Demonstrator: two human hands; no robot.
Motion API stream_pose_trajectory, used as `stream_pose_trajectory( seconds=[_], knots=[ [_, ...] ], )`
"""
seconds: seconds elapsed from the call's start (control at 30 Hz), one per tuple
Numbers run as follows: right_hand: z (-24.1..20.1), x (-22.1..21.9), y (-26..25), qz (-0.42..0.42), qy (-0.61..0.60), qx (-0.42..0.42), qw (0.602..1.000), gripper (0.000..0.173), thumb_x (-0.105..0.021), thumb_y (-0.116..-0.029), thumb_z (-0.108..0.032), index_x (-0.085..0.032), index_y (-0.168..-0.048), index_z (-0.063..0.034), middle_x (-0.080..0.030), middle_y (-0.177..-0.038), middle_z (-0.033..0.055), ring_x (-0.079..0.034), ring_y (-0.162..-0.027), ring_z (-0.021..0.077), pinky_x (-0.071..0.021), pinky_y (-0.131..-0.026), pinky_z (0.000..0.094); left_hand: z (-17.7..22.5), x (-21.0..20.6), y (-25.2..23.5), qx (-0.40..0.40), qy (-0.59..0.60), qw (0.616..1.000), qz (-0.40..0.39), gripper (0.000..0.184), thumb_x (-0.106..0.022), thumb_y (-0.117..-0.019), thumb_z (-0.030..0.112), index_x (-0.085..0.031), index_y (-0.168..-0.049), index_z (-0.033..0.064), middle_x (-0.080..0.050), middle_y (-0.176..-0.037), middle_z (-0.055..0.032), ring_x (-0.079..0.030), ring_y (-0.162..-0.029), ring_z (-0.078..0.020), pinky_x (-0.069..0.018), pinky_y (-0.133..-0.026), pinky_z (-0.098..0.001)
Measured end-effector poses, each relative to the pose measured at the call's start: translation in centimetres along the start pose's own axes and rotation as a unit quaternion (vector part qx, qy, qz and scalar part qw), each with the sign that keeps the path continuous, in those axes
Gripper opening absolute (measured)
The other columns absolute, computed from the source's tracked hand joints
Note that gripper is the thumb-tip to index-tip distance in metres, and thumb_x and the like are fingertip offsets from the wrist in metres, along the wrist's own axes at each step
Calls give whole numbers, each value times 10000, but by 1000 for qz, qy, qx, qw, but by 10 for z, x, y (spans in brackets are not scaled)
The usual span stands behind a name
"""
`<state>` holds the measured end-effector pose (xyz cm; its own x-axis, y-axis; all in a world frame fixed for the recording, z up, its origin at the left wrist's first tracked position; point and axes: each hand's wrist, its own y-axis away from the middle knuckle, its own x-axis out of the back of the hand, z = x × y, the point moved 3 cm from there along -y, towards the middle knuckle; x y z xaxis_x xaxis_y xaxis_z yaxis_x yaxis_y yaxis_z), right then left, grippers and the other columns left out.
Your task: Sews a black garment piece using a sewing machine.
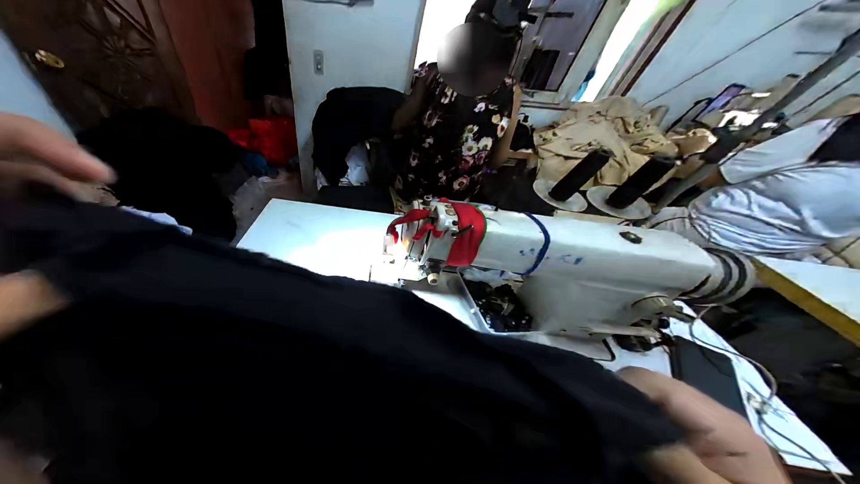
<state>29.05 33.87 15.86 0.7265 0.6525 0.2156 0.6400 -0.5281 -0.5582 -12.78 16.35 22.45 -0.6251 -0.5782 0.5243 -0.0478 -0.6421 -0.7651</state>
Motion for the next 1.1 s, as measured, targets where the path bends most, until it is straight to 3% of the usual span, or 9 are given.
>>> stream_pose_trajectory(
  seconds=[0.07, 0.13, 0.2, 0.3, 0.5, 0.6, 0.73, 0.9, 1.1],
  knots=[
    [45, -5, 2, 42, 50, -72, 995, 136, -592, -998, -221, -724, -1001, -257, -709, -907, -195, -646, -822, -95, -560, -743, 131, -26, -40, -11, 67, 5, 997, -28, 455, -765, -845, 319, -633, -1266, 208, -671, -1163, 176, -617, -1017, 83, -523, -899, -133],
    [116, -9, 6, 62, 162, -151, 973, 102, -611, -983, -189, -706, -992, -154, -698, -843, -76, -665, -751, 13, -588, -692, 243, -74, -99, -4, 162, -55, 983, -62, 453, -760, -768, 193, -674, -1192, 60, -705, -1081, -41, -663, -953, -98, -563, -862, -320],
    [172, -20, 17, 30, 317, -216, 923, 132, -640, -969, -98, -708, -1060, -30, -723, -924, 109, -707, -839, 226, -589, -764, 468, -122, -166, 20, 261, -120, 944, -160, 441, -781, -796, 112, -698, -1210, -15, -671, -1170, -247, -639, -1119, -381, -504, -953, -596],
    [199, -41, 22, -37, 487, -189, 852, 286, -710, -918, -100, -698, -1149, 68, -666, -1160, 306, -618, -1129, 519, -493, -910, 689, -151, -243, 45, 306, -217, 876, -303, 468, -751, -869, 243, -686, -1299, 71, -591, -1393, -216, -491, -1355, -428, -337, -1055, -722],
    [202, -113, -8, -115, 421, -44, 899, 262, -587, -979, -101, -748, -1185, -82, -715, -1260, 111, -711, -1075, 304, -596, -880, 485, -138, -308, 41, 184, -116, 913, -344, 353, -625, -992, 350, -701, -1323, 254, -670, -1359, -18, -544, -1356, -275, -174, -1181, -715],
    [226, -133, -26, -107, 425, -78, 895, 307, -557, -965, -41, -745, -1208, -49, -702, -1304, 139, -733, -1056, 315, -609, -849, 479, -147, -318, 37, 185, -68, 907, -372, 293, -572, -1029, 285, -736, -1272, 285, -695, -1307, 0, -572, -1308, -231, -258, -1174, -606],
    [248, -131, -38, -50, 403, -89, 909, 299, -567, -970, -62, -732, -1220, -48, -720, -1146, 172, -752, -838, 307, -628, -689, 465, -163, -318, 47, 174, -27, 947, -267, 259, -569, -1024, 265, -809, -1065, 178, -757, -1075, -18, -662, -1106, -204, -404, -1088, -524],
    [233, -118, -54, -263, 336, -264, 865, 466, -528, -1017, -151, -549, -1482, -129, -586, -1365, 234, -678, -1087, 381, -556, -909, 545, -169, -324, 53, 190, -27, 957, -220, 315, -528, -1031, 285, -794, -1006, 118, -755, -988, -35, -689, -1017, -194, -435, -1057, -530],
    [248, -119, -27, -82, 303, -58, 948, 162, -635, -897, -74, -757, -1003, -79, -708, -966, 120, -725, -853, 248, -611, -700, 437, -169, -324, 55, 213, -16, 950, -230, 309, -572, -983, 376, -797, -1041, 173, -759, -1045, 1, -675, -1078, -163, -355, -1111, -563]
  ],
)
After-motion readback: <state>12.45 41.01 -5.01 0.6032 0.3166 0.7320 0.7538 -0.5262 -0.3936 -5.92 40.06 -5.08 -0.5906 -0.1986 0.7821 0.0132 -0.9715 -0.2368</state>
